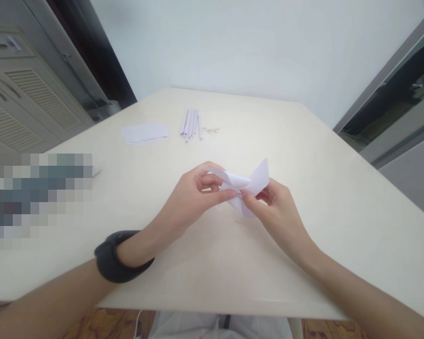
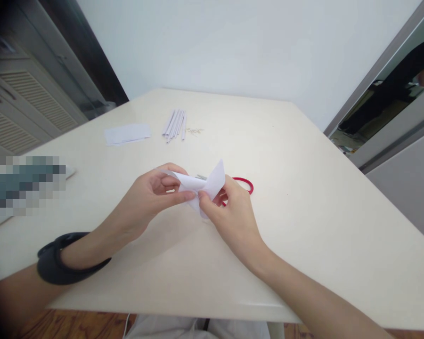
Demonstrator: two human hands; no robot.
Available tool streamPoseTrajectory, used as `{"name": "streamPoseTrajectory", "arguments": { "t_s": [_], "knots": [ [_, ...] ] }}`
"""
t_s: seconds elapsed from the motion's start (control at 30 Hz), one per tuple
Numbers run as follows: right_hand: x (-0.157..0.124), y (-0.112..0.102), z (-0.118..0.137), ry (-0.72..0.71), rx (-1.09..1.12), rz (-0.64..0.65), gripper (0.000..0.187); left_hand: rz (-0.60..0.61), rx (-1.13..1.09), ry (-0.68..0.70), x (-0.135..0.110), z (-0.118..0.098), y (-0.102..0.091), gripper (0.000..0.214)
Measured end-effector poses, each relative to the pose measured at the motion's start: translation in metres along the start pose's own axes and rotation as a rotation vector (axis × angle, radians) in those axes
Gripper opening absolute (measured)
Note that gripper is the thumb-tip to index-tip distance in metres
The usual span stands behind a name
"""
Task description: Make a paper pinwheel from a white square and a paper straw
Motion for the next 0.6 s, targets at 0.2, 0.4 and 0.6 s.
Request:
{"name": "streamPoseTrajectory", "arguments": {
  "t_s": [0.2, 0.4, 0.6],
  "knots": [
    [0.0003, 0.0015, -0.0007, 0.013, 0.018, 0.017, 0.011, 0.011, 0.003, 0.011, -0.0013, -0.0019, 0.0022, 0.023],
    [-0.0007, 0.0012, -0.0003, 0.036, 0.024, 0.029, 0.012, -0.027, 0.063, 0.026, -0.0024, -0.0056, 0.0035, 0.023],
    [-0.0014, 0.0005, -0.0014, 0.040, 0.019, 0.029, 0.012, -0.025, 0.054, 0.014, -0.0023, -0.0041, 0.0023, 0.020]
  ]
}}
Point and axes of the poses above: each hand's wrist, its own x-axis towards the middle knuckle, its own y-axis out of the palm, z = x × y, the point moved 4 cm from there along x, towards the middle knuckle, and after that the axes turned 3 degrees about -y, right-handed, at the moved point
